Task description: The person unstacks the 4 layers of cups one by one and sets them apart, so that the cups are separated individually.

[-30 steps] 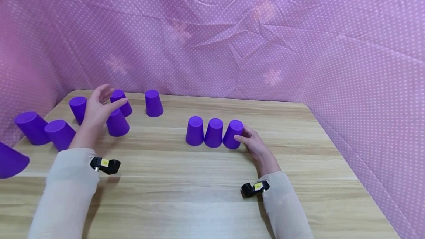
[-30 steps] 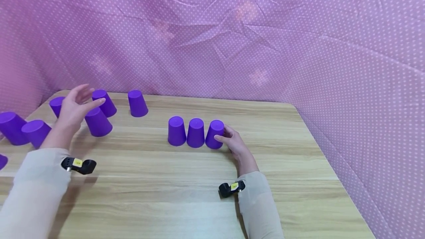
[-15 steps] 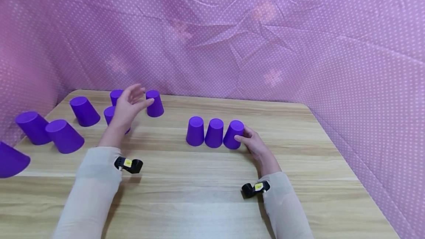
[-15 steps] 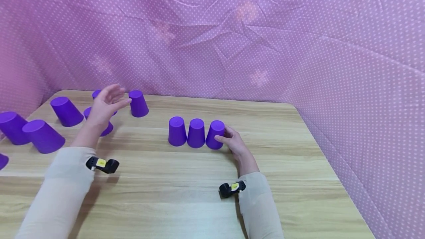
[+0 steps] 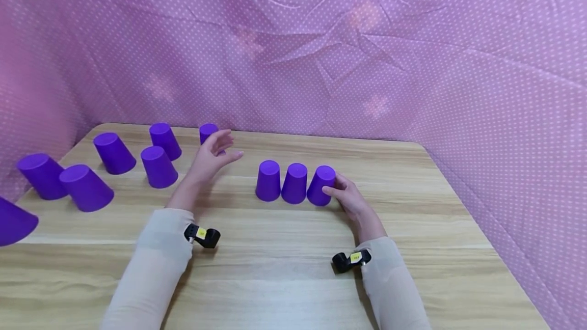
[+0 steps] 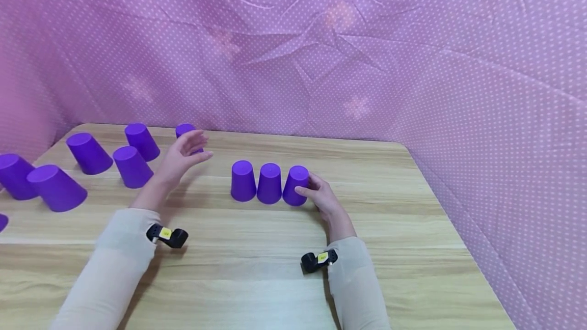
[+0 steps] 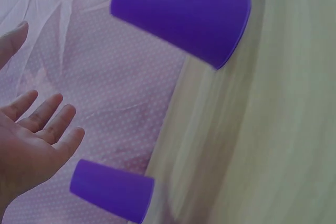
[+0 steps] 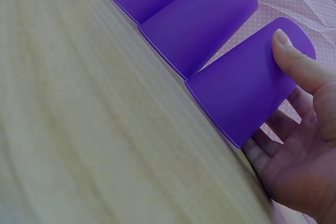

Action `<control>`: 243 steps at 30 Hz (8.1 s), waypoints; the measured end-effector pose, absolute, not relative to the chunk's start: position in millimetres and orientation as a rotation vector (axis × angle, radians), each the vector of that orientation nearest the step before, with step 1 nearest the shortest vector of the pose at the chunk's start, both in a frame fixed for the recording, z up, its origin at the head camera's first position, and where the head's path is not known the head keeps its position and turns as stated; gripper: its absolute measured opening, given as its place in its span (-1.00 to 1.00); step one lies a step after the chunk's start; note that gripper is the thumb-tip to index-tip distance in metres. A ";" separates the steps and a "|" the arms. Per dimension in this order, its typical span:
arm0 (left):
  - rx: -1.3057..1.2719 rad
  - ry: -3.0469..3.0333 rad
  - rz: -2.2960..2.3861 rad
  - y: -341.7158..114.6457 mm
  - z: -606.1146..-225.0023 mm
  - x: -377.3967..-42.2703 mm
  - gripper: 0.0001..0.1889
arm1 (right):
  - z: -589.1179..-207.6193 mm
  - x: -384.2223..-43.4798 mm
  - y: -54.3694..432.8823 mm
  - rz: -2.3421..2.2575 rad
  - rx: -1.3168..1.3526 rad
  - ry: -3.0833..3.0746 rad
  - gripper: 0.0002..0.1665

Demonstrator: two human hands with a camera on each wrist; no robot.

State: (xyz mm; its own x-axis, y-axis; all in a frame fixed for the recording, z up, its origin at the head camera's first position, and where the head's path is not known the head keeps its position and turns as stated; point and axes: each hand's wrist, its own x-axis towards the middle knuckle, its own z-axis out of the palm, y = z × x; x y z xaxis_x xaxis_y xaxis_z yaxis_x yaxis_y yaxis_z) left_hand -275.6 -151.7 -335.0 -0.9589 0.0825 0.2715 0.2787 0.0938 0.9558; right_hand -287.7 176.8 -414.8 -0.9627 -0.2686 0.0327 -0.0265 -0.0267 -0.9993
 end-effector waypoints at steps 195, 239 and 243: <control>0.253 -2.068 -1.772 -454.1 -447.1 -125.7 -0.44 | -411.5 -282.9 175.5 -2.099 -0.321 2.045 -0.38; -0.286 -2.022 -1.807 -456.5 -391.1 -155.6 -0.46 | -412.5 -285.5 173.9 -2.118 -0.309 2.035 -0.36; -0.159 -2.141 -1.698 -438.3 -368.6 -153.1 -0.45 | -412.1 -285.5 173.8 -2.116 -0.305 2.043 -0.37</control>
State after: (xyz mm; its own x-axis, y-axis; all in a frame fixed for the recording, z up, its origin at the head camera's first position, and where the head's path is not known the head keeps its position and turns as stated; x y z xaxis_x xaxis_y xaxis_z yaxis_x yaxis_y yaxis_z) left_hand -153.1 -438.3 -368.6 -0.9128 -0.1573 0.3768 0.3312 0.2546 0.9086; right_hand -285.5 173.8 -412.1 -0.9619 -0.2726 0.0198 -0.0102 -0.0366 -0.9993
